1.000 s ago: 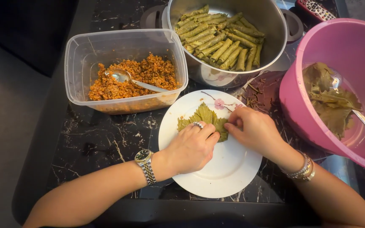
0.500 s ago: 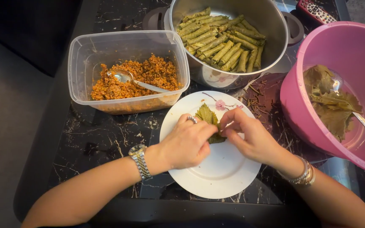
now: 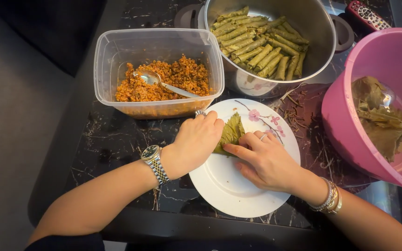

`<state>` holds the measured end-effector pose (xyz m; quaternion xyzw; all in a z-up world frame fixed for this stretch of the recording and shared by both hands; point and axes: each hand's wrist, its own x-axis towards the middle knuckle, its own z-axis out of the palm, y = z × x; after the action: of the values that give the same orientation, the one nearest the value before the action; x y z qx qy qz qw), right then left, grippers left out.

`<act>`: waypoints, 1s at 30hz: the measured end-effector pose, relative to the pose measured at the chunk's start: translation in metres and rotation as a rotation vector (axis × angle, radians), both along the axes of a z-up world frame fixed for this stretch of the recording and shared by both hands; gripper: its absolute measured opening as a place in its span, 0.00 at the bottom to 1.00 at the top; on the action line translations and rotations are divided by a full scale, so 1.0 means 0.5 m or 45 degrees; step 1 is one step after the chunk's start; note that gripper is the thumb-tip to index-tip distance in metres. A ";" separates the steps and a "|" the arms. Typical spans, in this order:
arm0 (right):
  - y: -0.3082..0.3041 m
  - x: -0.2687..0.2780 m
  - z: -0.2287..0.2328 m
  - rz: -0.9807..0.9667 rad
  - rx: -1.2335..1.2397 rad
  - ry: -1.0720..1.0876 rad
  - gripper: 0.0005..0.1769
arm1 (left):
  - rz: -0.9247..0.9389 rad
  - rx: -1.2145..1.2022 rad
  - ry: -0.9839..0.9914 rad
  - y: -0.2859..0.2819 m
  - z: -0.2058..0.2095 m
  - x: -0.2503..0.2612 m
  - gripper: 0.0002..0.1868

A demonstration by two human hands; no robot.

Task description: The recorder is stuffing and rolling grape leaves with a rice-based mixture and placing them into a cooking pot.

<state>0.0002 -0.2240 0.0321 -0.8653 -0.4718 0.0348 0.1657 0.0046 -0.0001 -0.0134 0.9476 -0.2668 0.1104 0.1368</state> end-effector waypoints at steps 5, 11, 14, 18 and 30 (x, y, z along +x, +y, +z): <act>-0.006 0.003 -0.022 -0.013 -0.007 -0.049 0.31 | -0.032 0.008 -0.050 0.000 0.012 -0.006 0.09; -0.012 0.001 -0.032 0.003 0.051 -0.099 0.34 | -0.025 -0.018 0.001 0.003 0.010 -0.011 0.10; -0.017 0.002 -0.040 0.008 0.078 -0.115 0.32 | 0.011 0.010 0.027 0.001 0.024 -0.010 0.08; -0.017 0.004 -0.039 0.036 0.160 -0.109 0.32 | 0.035 -0.149 0.030 -0.006 0.056 -0.018 0.10; -0.024 0.006 -0.023 -0.003 0.323 0.110 0.22 | -0.033 -0.711 0.664 -0.023 0.058 -0.023 0.12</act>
<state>0.0035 -0.2362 0.0207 -0.8357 -0.4638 0.0117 0.2939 -0.0068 -0.0115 0.0154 0.8667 -0.1945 -0.0675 0.4544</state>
